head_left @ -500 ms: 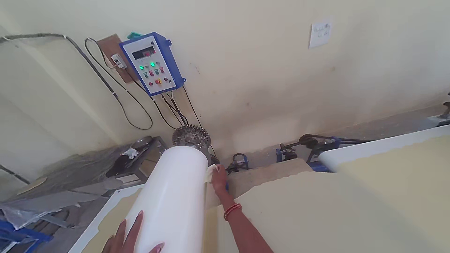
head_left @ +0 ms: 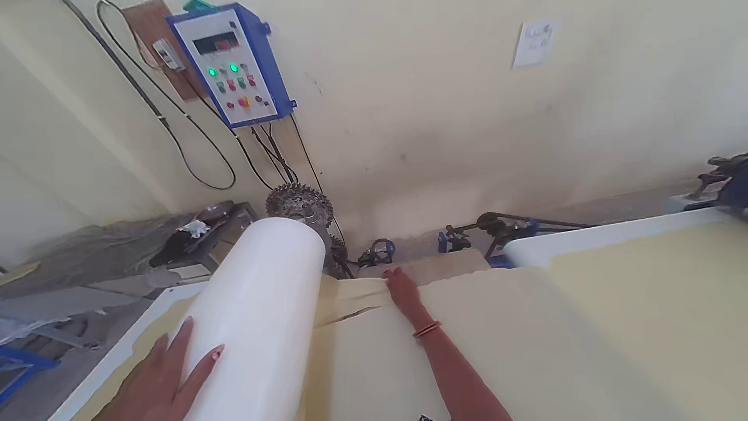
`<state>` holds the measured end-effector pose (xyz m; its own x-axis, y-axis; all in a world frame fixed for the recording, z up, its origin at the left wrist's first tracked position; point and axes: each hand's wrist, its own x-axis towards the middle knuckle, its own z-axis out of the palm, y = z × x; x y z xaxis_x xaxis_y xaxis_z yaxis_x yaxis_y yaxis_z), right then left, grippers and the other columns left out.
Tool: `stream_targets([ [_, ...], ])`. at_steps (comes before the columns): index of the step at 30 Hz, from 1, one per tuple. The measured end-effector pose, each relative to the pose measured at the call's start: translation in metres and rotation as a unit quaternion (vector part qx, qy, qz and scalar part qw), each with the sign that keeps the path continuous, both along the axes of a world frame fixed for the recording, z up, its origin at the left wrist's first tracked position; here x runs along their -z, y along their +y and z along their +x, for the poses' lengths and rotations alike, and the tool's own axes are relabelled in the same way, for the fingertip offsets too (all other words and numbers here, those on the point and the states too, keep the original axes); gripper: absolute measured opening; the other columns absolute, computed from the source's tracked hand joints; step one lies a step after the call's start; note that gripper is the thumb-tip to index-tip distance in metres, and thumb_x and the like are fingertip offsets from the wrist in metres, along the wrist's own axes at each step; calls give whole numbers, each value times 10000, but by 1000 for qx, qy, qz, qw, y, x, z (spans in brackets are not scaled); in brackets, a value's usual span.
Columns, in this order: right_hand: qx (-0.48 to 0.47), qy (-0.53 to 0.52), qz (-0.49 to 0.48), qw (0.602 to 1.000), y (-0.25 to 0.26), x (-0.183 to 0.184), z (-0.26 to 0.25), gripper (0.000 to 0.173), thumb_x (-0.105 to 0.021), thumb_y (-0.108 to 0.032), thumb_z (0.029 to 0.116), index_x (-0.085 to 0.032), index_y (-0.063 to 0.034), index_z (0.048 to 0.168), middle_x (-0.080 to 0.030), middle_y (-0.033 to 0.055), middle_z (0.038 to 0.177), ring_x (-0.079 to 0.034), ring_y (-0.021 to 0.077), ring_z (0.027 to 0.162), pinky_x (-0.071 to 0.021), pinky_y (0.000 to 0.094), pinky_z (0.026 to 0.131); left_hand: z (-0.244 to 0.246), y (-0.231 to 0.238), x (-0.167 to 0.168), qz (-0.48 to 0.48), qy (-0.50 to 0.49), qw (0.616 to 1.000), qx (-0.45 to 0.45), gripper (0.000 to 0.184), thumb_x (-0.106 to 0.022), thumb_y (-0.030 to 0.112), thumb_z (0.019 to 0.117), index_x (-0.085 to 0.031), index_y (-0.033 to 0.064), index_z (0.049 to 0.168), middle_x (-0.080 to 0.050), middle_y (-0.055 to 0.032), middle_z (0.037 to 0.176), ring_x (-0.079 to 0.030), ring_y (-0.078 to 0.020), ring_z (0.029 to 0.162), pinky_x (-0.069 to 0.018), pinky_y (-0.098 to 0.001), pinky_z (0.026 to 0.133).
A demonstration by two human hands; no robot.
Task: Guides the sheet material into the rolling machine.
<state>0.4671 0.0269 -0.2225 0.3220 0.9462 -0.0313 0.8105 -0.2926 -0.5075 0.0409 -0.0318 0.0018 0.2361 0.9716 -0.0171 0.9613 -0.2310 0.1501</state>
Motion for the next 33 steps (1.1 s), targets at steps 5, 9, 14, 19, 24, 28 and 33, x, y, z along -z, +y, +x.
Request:
stream_targets([
  [5, -24, -42, 1, 999, -10, 7, 16, 387, -457, -118, 1052, -561, -137, 1424, -538, 250, 1412, -595, 443, 1220, -545, 570, 917, 18, -13, -9, -14, 43, 998, 34, 915, -475, 596, 1009, -131, 28, 1638, -148, -427, 1601, -227, -634, 1452, -282, -762, 1096],
  [9, -33, -52, -7, 998, -15, 11, 30, 403, -424, -135, 1065, -537, -132, 1452, -544, 240, 1395, -595, 430, 1219, -537, 558, 930, 37, -23, -2, 14, 106, 985, 139, 812, -516, 670, 956, -319, 253, 1624, -136, -255, 1689, -86, -673, 1465, -160, -892, 1018],
  [14, -19, -68, 6, 997, -25, 13, 45, 374, -417, -159, 1072, -566, -123, 1413, -569, 228, 1353, -607, 412, 1201, -539, 543, 924, 50, -6, 5, 19, 154, 979, 130, 904, -590, 786, 828, -305, 421, 1604, -69, -121, 1729, -46, -637, 1491, -179, -905, 988],
  [19, -5, -69, 3, 998, -35, 14, 61, 372, -390, -182, 1091, -562, -117, 1415, -574, 219, 1342, -601, 398, 1217, -532, 535, 938, 39, 31, -1, -4, 108, 986, 124, 1036, -668, 822, 737, -291, 410, 1610, -37, -132, 1729, -69, -604, 1506, -255, -875, 985],
  [24, 8, -77, 25, 997, -45, 17, 79, 349, -414, -178, 1077, -607, -131, 1363, -602, 195, 1301, -627, 372, 1175, -545, 519, 920, 32, 93, 5, -3, 12, 994, 107, 1066, -785, 653, 775, -275, 280, 1634, -68, -248, 1699, -229, -605, 1464, -294, -771, 1078],
  [28, 7, -89, 34, 995, -51, 19, 96, 345, -415, -189, 1078, -615, -138, 1354, -608, 192, 1288, -635, 367, 1155, -553, 512, 905, 23, 135, 10, -25, -82, 992, 93, 1006, -764, 544, 856, -232, 218, 1645, -108, -289, 1677, -225, -527, 1505, -281, -685, 1153],
  [33, 16, -100, 23, 995, -59, 17, 113, 351, -419, -213, 1081, -614, -153, 1366, -608, 185, 1304, -642, 357, 1154, -556, 515, 902, 9, 151, 15, -56, -151, 983, 84, 888, -632, 501, 966, -172, 189, 1658, -132, -240, 1692, -146, -419, 1563, -203, -605, 1229],
])
